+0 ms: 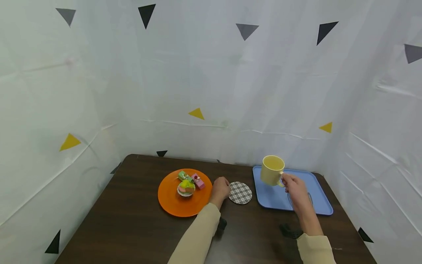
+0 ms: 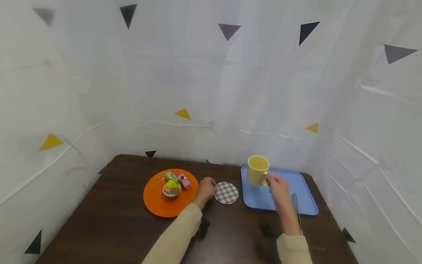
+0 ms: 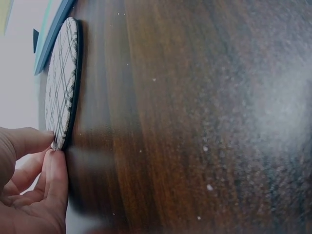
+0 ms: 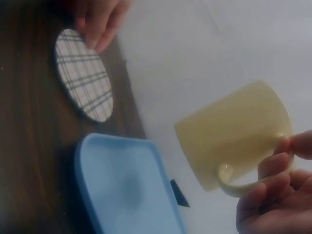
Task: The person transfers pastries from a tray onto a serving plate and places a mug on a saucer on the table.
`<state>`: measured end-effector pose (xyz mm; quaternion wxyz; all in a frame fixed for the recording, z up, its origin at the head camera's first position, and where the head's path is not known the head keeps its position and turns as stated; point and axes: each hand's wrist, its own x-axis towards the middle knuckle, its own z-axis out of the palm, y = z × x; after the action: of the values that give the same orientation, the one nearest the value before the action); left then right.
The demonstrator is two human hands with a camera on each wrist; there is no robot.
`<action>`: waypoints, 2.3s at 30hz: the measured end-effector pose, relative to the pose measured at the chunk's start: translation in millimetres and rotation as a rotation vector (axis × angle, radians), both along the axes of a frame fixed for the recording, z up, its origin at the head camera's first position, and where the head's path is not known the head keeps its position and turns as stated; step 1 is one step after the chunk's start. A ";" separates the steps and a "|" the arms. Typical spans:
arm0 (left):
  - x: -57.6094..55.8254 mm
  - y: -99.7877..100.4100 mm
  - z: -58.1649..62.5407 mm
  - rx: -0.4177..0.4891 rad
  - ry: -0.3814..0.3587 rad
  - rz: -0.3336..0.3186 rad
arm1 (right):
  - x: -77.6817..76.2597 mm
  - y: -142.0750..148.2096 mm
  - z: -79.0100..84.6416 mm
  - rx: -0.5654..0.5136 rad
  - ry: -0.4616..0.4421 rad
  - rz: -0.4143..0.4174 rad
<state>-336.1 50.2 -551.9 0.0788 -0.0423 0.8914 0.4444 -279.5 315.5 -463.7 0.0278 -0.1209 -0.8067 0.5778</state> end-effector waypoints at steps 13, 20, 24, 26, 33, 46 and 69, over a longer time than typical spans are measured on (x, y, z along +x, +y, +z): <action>-1.7 -4.9 -2.0 -0.022 0.012 -0.029 | 5.3 -31.0 -26.5 -0.144 -0.011 0.047; -2.0 -2.7 -1.7 -0.050 0.009 -0.020 | 4.4 -46.2 -45.0 -0.196 -0.030 0.050; -2.0 -1.6 1.1 -0.061 0.019 -0.011 | 5.7 -54.3 -52.3 -0.195 -0.026 0.064; -1.8 -1.3 1.6 -0.064 0.021 -0.007 | 7.4 -58.8 -55.9 -0.190 -0.024 0.073; -2.7 -1.3 2.3 -0.074 0.001 -0.010 | 12.3 -70.5 -65.2 -0.181 -0.021 0.065; -6.1 -3.1 2.8 -0.093 0.031 -0.031 | 13.2 -80.8 -69.6 -0.252 -0.018 0.063; -6.5 -4.5 -2.2 -0.110 0.023 0.004 | 19.7 -101.1 -74.9 -0.254 -0.025 0.115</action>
<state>-342.6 45.7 -554.1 0.0652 -0.0432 0.9151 0.3955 -259.8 214.4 -538.6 -0.0307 -0.0843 -0.7329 0.6744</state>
